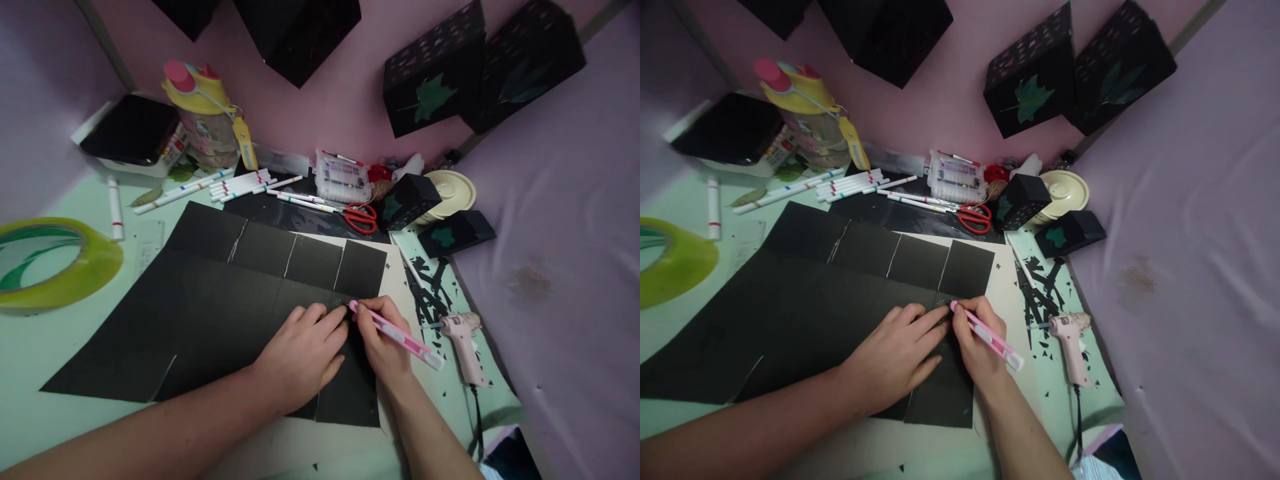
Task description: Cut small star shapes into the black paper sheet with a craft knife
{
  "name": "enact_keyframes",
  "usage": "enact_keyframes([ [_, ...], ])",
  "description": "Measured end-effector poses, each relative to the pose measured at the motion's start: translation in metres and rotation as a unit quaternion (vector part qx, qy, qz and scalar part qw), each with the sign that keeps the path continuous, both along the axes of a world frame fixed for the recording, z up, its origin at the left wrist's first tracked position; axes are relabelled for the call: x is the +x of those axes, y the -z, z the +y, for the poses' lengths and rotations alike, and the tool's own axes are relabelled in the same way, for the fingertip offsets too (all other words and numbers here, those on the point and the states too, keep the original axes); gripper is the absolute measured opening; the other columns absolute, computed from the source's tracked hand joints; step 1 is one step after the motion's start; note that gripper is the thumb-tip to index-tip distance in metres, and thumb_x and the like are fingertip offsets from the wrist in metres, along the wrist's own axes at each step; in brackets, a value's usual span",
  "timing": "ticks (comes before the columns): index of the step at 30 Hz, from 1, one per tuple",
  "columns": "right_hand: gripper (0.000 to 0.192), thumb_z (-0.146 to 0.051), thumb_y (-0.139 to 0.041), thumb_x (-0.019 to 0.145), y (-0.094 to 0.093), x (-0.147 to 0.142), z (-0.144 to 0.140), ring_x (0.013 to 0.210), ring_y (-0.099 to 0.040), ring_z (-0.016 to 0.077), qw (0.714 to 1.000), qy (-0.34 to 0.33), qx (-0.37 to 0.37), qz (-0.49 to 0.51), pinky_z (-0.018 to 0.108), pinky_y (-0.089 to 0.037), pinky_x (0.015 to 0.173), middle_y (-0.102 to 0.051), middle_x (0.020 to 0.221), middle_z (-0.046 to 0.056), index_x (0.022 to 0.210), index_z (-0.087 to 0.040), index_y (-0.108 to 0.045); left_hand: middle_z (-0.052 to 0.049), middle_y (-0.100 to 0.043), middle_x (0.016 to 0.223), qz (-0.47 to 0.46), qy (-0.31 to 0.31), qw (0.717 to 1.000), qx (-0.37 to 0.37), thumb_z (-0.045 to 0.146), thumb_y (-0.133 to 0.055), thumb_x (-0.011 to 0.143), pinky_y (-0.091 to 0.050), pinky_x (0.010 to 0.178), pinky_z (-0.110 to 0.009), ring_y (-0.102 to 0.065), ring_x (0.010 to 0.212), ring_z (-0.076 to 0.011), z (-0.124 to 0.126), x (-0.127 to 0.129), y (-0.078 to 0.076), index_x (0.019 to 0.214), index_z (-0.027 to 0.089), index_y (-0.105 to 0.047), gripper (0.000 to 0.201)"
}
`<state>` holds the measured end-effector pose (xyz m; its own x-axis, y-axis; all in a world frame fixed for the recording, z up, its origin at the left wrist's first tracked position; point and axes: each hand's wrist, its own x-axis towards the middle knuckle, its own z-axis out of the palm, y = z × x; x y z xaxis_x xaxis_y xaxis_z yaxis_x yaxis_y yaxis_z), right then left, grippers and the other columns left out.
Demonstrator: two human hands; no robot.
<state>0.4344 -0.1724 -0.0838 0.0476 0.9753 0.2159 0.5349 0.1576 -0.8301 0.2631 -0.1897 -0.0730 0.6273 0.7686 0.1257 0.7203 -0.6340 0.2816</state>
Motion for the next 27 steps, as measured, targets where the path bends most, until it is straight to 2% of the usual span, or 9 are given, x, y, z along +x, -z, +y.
enact_keyframes([
  [2, 0.012, -0.028, -0.058, 0.089, 0.0, -0.001, -0.001, 0.059, -0.058, 0.0128, 1.0, -0.009, 0.01, -0.024, 0.023, -0.045, 0.056, -0.064, 0.069, -0.001, 0.08, -0.02, -0.061, -0.005, -0.054, 0.131, 0.0, -0.003, 1.0, 0.0, 0.034, -0.052, 0.091, -0.037, 0.083, -0.04, -0.046, 0.103, -0.0251, 0.0, 0.0, 0.0, 0.122, 0.019, -0.053, 0.035],
  [7, 0.019, -0.03, -0.057, 0.088, 0.001, -0.001, -0.001, 0.052, -0.053, 0.0121, 0.997, 0.035, 0.008, -0.068, 0.024, -0.041, 0.052, -0.058, 0.061, -0.003, 0.072, -0.02, -0.056, -0.005, -0.052, 0.133, -0.006, -0.008, 1.0, -0.001, 0.034, -0.053, 0.09, -0.038, 0.084, -0.041, -0.045, 0.105, -0.0251, 0.0, 0.0, 0.001, 0.122, 0.019, -0.053, 0.035],
  [12, 0.018, -0.032, -0.056, 0.089, -0.001, 0.001, 0.0, 0.058, -0.057, 0.0139, 0.999, 0.047, -0.014, -0.023, 0.025, -0.044, 0.056, -0.061, 0.066, -0.001, 0.074, -0.02, -0.057, -0.005, -0.051, 0.135, -0.006, -0.006, 1.0, -0.006, 0.034, -0.052, 0.09, -0.039, 0.085, -0.041, -0.045, 0.107, -0.0249, 0.0, 0.0, 0.001, 0.124, 0.019, -0.052, 0.037],
  [15, 0.014, -0.033, -0.057, 0.089, -0.013, 0.004, 0.0, 0.065, -0.061, 0.0154, 0.997, 0.063, -0.022, 0.032, 0.026, -0.048, 0.059, -0.063, 0.073, 0.001, 0.082, -0.02, -0.059, -0.004, -0.05, 0.136, -0.004, -0.006, 1.0, -0.011, 0.035, -0.052, 0.091, -0.039, 0.085, -0.041, -0.045, 0.107, -0.025, -0.001, -0.001, 0.001, 0.125, 0.02, -0.052, 0.037],
  [18, 0.014, -0.034, -0.062, 0.086, -0.034, 0.01, 0.0, 0.068, -0.062, 0.0157, 0.995, 0.066, -0.041, 0.061, 0.026, -0.05, 0.061, -0.065, 0.076, 0.001, 0.089, -0.021, -0.06, -0.003, -0.049, 0.137, -0.006, -0.005, 1.0, -0.011, 0.035, -0.052, 0.091, -0.038, 0.086, -0.041, -0.045, 0.107, -0.025, 0.0, -0.001, 0.002, 0.124, 0.02, -0.052, 0.037],
  [22, 0.013, -0.034, -0.068, 0.082, -0.055, 0.022, 0.006, 0.075, -0.064, 0.0172, 0.995, 0.023, -0.082, 0.048, 0.026, -0.05, 0.066, -0.069, 0.08, 0.002, 0.085, -0.022, -0.067, -0.004, -0.05, 0.137, -0.005, -0.005, 1.0, -0.012, 0.034, -0.052, 0.091, -0.039, 0.085, -0.04, -0.045, 0.107, -0.0252, 0.001, -0.001, 0.001, 0.125, 0.02, -0.052, 0.036],
  [24, 0.012, -0.033, -0.071, 0.079, -0.052, 0.025, 0.012, 0.073, -0.063, 0.0166, 0.995, 0.01, -0.09, 0.049, 0.026, -0.049, 0.065, -0.069, 0.078, 0.001, 0.084, -0.022, -0.07, -0.004, -0.05, 0.137, -0.003, -0.006, 1.0, -0.014, 0.034, -0.053, 0.091, -0.039, 0.085, -0.04, -0.045, 0.107, -0.0256, 0.0, -0.001, 0.0, 0.125, 0.021, -0.052, 0.037],
  [27, 0.011, -0.03, -0.07, 0.078, -0.035, 0.028, 0.02, 0.072, -0.062, 0.0162, 0.988, -0.041, -0.113, 0.095, 0.026, -0.048, 0.065, -0.07, 0.08, 0.001, 0.086, -0.022, -0.071, -0.004, -0.05, 0.137, -0.003, -0.007, 1.0, -0.019, 0.035, -0.052, 0.091, -0.039, 0.086, -0.041, -0.045, 0.108, -0.0259, 0.0, -0.001, 0.0, 0.126, 0.021, -0.051, 0.038],
])
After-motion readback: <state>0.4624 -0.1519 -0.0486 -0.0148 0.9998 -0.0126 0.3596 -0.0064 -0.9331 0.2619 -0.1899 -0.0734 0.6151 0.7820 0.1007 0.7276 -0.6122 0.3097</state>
